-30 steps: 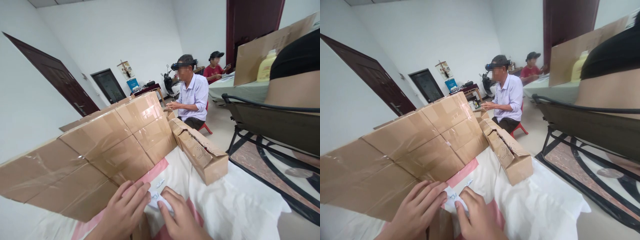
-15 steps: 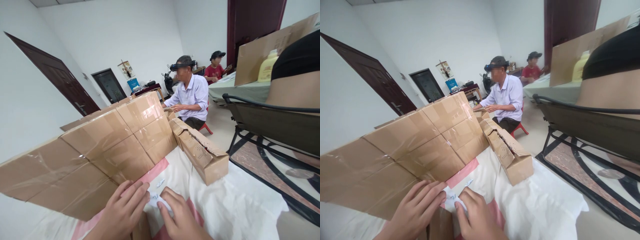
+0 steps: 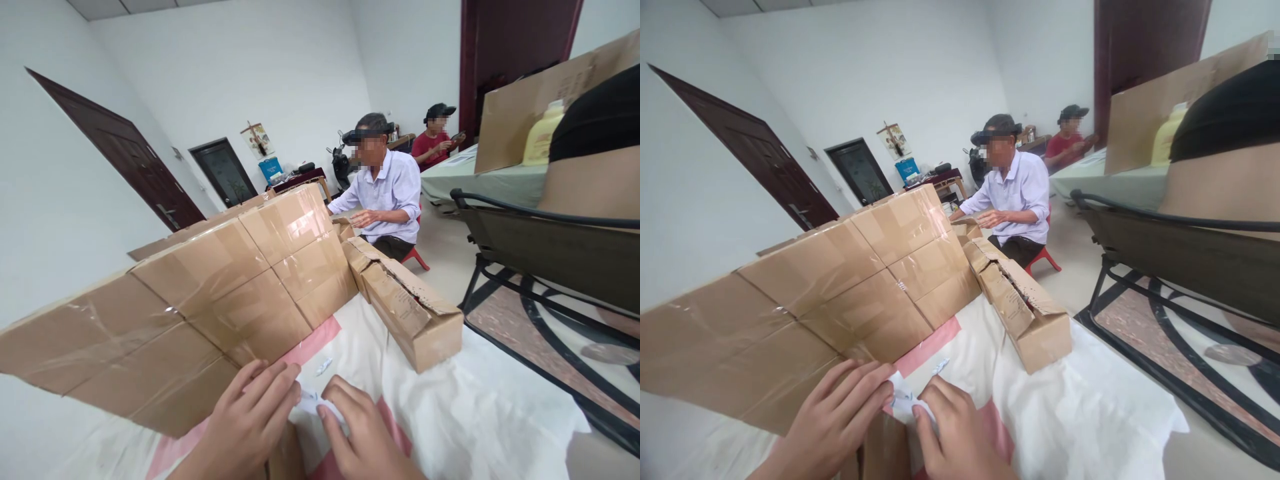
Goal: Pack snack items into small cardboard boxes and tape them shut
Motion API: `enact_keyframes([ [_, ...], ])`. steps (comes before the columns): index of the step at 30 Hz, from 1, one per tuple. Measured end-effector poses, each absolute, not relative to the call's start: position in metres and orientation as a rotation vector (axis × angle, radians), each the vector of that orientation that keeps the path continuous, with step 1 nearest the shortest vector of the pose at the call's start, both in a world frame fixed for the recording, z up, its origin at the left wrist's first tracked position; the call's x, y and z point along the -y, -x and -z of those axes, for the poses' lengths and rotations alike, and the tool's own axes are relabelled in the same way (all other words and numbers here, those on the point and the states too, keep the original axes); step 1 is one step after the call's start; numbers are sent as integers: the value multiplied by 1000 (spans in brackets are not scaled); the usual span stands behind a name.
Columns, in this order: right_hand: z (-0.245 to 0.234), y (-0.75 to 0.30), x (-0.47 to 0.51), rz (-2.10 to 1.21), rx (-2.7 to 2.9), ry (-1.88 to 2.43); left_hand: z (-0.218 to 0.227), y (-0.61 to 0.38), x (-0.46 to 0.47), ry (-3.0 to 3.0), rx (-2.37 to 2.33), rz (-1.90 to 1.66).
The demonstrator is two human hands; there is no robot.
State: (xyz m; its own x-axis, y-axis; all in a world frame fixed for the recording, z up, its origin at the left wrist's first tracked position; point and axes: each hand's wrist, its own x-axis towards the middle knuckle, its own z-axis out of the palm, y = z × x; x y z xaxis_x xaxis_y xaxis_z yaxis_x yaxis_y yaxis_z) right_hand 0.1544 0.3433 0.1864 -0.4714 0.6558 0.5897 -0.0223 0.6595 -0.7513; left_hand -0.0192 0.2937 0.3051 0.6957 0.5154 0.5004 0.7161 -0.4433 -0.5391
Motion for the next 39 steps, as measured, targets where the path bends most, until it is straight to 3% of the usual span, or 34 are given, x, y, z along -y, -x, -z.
enact_keyframes([
  [26, -183, -153, -344, -873, 1916, 548, -309, 29, -291, 2080, 1005, 370],
  [32, -180, -162, -353, -1134, 1480, 848, -315, 42, -289, 1954, 1377, 340],
  [39, -176, -165, -374, -967, 1223, 1018, -318, 59, -280, 2014, 1909, 419],
])
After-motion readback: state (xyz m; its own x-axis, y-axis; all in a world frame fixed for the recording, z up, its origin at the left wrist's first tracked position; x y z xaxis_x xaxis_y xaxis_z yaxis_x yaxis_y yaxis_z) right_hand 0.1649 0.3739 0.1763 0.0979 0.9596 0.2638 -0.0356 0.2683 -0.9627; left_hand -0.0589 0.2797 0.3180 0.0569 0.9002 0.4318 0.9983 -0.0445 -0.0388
